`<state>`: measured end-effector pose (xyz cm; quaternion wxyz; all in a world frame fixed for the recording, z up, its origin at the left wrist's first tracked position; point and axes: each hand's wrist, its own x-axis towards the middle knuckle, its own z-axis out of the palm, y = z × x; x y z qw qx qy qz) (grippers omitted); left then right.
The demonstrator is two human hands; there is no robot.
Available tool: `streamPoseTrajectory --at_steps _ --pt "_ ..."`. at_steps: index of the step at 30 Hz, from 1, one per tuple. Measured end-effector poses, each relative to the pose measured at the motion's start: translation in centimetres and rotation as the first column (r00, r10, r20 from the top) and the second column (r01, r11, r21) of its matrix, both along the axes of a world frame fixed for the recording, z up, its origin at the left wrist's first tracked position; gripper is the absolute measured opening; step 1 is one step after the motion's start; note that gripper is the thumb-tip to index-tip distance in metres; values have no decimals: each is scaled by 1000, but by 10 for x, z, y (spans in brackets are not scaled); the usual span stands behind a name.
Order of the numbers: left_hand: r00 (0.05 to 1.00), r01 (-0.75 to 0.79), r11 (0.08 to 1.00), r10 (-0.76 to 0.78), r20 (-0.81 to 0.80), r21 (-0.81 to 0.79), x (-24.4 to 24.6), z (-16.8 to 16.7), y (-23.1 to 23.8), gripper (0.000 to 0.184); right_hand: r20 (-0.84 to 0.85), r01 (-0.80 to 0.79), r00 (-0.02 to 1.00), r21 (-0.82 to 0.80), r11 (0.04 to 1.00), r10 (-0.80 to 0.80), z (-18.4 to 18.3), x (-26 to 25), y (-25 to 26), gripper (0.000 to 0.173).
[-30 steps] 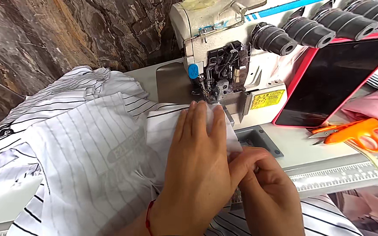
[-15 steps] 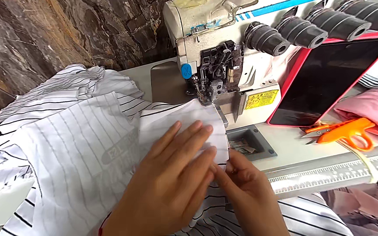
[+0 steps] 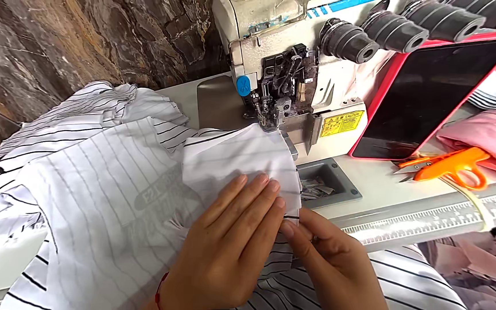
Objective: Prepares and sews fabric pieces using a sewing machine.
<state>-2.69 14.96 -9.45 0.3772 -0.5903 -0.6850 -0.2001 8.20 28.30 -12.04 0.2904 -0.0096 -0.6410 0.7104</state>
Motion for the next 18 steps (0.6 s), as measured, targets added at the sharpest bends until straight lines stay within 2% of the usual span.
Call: streamPoseTrajectory --at_steps 3,6,12,18 --pt "1000 -5 1000 5 -17 -18 4 4 4 21 -1 0 1000 -10 1000 0 0 1 -4 11" --pt "1000 -7 999 6 -31 -38 3 5 4 22 3 -29 1000 -43 999 29 -1 5 -6 17" --pt "999 -3 997 1 -34 -76 2 11 4 23 32 -67 997 -69 995 69 -1 12 -11 19" --pt "999 -47 997 46 -19 -63 -11 31 17 24 14 8 1000 -28 1000 -7 12 -8 -10 17"
